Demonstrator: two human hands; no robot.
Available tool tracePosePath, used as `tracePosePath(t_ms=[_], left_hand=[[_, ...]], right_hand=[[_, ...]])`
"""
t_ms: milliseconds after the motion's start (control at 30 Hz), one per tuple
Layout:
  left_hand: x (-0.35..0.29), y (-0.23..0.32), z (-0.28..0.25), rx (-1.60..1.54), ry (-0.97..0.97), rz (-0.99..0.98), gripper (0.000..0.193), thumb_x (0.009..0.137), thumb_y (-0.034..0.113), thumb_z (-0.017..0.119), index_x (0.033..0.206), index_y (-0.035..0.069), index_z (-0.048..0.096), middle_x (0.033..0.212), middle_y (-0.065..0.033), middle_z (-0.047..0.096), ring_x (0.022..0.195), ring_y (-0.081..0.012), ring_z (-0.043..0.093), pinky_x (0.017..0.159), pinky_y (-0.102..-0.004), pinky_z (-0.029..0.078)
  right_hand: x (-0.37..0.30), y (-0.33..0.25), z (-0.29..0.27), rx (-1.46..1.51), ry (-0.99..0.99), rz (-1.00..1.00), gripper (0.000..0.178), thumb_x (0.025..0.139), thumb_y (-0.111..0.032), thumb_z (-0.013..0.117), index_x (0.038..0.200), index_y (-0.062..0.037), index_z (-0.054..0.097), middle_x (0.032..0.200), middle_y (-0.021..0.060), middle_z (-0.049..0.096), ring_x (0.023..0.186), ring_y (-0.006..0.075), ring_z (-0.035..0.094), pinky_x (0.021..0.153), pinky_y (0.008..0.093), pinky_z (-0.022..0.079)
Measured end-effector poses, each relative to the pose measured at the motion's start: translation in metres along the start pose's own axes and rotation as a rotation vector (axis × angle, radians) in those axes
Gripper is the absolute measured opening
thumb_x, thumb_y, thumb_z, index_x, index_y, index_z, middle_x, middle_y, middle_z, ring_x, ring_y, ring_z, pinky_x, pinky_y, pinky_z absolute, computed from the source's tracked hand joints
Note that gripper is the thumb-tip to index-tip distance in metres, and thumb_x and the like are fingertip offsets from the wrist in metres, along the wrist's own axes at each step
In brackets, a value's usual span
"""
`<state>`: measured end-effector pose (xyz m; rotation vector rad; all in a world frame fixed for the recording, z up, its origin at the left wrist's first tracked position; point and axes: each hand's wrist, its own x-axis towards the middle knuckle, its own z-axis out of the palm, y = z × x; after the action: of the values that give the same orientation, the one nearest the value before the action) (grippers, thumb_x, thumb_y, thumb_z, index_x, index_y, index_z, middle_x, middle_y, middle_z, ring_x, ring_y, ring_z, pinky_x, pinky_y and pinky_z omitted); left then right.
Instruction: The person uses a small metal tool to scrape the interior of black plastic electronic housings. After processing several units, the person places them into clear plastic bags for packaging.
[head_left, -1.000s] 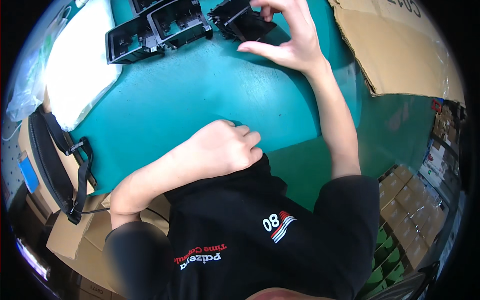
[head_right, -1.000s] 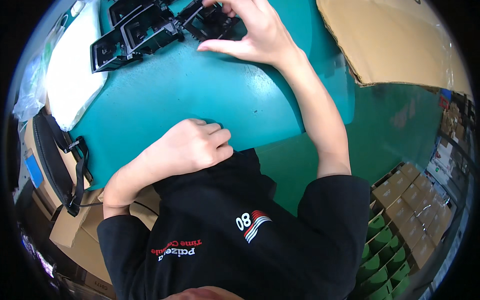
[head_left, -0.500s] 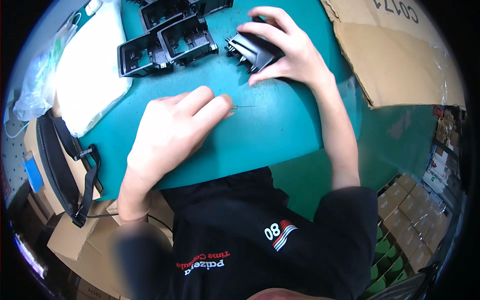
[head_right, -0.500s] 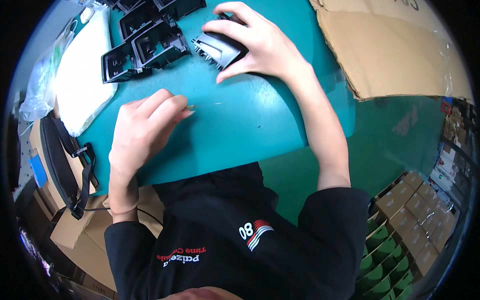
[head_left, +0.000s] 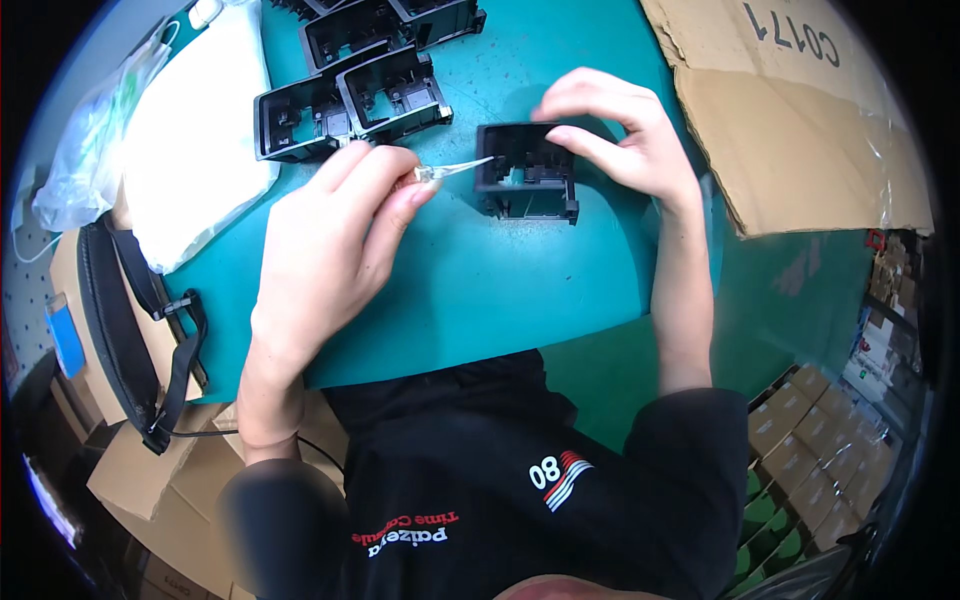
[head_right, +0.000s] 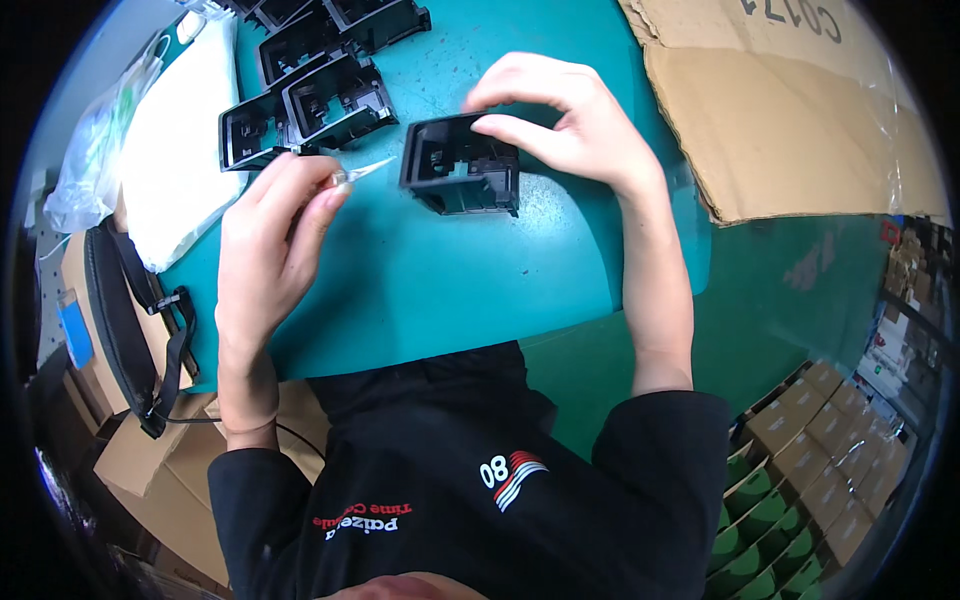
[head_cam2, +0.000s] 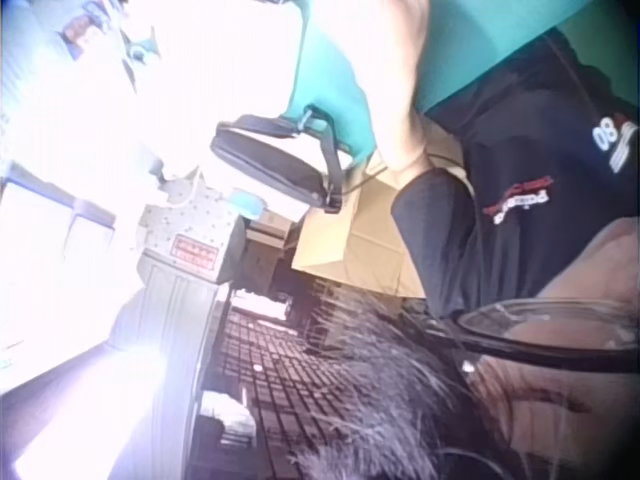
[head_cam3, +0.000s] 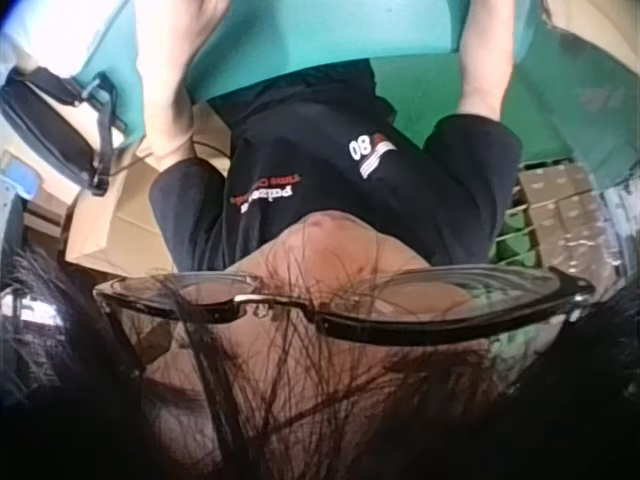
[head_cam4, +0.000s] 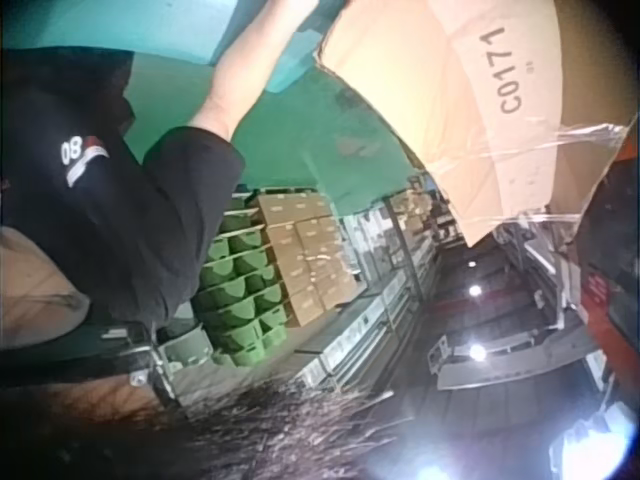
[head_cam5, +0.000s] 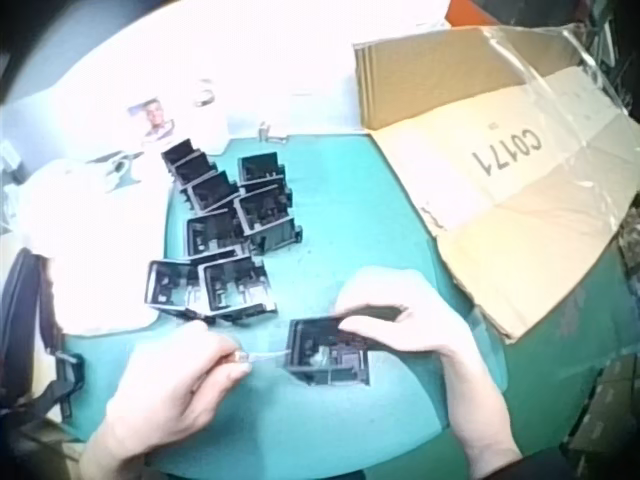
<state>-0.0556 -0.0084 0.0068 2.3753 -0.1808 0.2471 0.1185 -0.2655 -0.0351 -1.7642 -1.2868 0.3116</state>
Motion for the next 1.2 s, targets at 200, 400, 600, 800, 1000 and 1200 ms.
tracePosePath(t_ms=[200,400,600,800,1000,1200], left_hand=[[-0.003,-0.003,0.011,0.06,-0.044,-0.01,0.01,0.096,0.018,0.069,0.094,0.009,0.064,0.078,-0.009,0.06,0.065,-0.0308,0.063,0.057,-0.0385,0.05],[-0.002,-0.001,0.012,0.065,-0.056,-0.004,0.011,0.094,0.019,0.071,0.095,0.009,0.066,0.076,-0.0083,0.059,0.064,-0.0294,0.062,0.056,-0.0381,0.05],[-0.001,-0.001,0.012,0.065,-0.055,0.03,0.011,0.094,0.02,0.072,0.098,0.011,0.068,0.076,-0.0065,0.057,0.064,-0.0276,0.062,0.056,-0.0368,0.05],[-0.005,0.004,0.016,0.066,-0.068,0.052,0.023,0.092,0.011,0.073,0.114,0.008,0.073,0.075,-0.0085,0.058,0.058,-0.023,0.058,0.054,-0.0339,0.047],[-0.009,0.008,0.025,0.119,-0.063,0.034,0.024,0.092,0.014,0.074,0.115,0.009,0.074,0.072,-0.0081,0.055,0.055,-0.0237,0.055,0.053,-0.0356,0.046],[-0.009,0.007,0.027,0.139,-0.08,0.028,0.024,0.092,0.015,0.074,0.115,0.009,0.074,0.072,-0.0087,0.053,0.054,-0.0246,0.054,0.052,-0.0367,0.045]], right_hand=[[-0.003,-0.034,-0.007,-0.117,-0.209,0.104,0.079,0.061,-0.041,0.094,0.124,-0.0058,0.062,0.118,0.0109,0.061,0.106,0.0298,0.064,0.093,0.0387,0.053],[-0.003,-0.037,0.0,-0.133,-0.23,0.007,0.061,0.07,-0.037,0.089,0.117,-0.0059,0.063,0.105,0.0105,0.064,0.099,0.033,0.064,0.086,0.0389,0.054],[-0.006,-0.041,0.0,-0.118,-0.219,0.051,0.069,0.069,-0.044,0.09,0.119,-0.0047,0.062,0.106,0.0113,0.064,0.095,0.0314,0.065,0.083,0.0388,0.054],[0.001,-0.043,0.012,-0.277,-0.11,-0.03,0.057,0.071,-0.023,0.08,0.122,-0.0035,0.061,0.108,0.0132,0.063,0.098,0.033,0.064,0.086,0.0389,0.054],[0.005,-0.035,0.035,-0.295,-0.015,-0.029,0.06,0.076,-0.034,0.086,0.122,-0.0044,0.061,0.111,0.0137,0.063,0.102,0.0341,0.063,0.089,0.0405,0.053],[0.007,-0.032,0.041,-0.295,0.029,-0.047,0.063,0.074,-0.041,0.088,0.118,-0.0044,0.062,0.105,0.0138,0.063,0.097,0.035,0.064,0.085,0.0409,0.054]])
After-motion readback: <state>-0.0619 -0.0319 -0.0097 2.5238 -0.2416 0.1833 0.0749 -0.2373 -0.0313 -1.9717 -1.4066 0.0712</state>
